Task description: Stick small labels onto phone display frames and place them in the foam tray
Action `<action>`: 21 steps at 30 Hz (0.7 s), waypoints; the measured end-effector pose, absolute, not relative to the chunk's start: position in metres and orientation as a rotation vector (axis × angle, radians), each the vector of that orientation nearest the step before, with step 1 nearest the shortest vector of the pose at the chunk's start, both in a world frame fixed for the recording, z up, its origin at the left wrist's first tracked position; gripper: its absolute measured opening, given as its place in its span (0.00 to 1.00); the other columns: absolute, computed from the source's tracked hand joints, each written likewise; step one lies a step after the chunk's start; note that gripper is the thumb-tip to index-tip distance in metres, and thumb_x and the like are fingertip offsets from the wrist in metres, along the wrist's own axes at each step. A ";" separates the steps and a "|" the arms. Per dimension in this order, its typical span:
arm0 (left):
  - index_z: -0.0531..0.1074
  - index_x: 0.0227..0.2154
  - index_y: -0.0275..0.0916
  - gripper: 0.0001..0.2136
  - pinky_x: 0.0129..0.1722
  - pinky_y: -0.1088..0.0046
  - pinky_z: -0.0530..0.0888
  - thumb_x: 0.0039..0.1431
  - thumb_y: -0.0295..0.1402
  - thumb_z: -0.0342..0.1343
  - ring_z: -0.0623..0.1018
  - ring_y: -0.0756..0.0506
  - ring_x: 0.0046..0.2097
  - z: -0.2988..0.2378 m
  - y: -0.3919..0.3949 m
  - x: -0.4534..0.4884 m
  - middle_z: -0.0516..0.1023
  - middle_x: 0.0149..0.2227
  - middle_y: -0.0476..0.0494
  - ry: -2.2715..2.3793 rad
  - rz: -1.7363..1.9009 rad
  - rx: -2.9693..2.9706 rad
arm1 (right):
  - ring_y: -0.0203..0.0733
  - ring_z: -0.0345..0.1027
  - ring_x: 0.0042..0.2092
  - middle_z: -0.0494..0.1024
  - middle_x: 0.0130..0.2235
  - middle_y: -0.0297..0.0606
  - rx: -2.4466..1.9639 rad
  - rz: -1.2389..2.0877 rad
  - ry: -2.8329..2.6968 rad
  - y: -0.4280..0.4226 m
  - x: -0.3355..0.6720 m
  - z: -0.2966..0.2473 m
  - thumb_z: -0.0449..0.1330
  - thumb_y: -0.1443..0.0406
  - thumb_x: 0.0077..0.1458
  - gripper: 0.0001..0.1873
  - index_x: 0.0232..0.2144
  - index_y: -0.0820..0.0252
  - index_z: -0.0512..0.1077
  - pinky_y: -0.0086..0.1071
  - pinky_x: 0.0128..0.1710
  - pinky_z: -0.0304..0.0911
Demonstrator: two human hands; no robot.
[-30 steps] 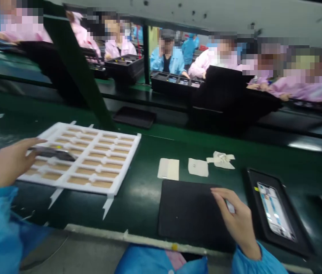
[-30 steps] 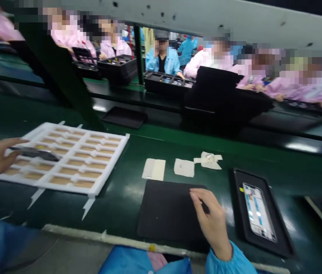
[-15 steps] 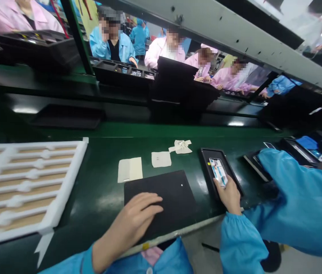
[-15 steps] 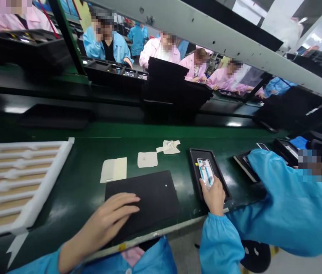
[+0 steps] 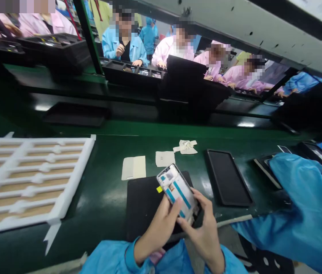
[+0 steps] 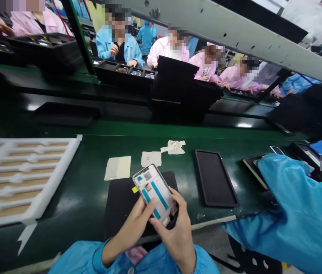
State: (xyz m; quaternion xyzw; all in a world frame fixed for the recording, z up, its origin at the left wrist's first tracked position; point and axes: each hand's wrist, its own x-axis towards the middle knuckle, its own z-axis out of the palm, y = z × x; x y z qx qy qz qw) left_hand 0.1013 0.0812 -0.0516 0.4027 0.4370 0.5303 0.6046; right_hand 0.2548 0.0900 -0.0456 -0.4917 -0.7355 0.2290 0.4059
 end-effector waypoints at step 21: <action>0.75 0.44 0.38 0.20 0.45 0.72 0.74 0.62 0.50 0.53 0.77 0.41 0.46 -0.047 0.029 -0.044 0.79 0.43 0.44 1.482 1.065 1.083 | 0.54 0.64 0.42 0.72 0.36 0.48 -1.318 -0.358 -1.878 0.263 0.265 -0.022 0.53 0.49 0.63 0.22 0.37 0.63 0.70 0.46 0.46 0.58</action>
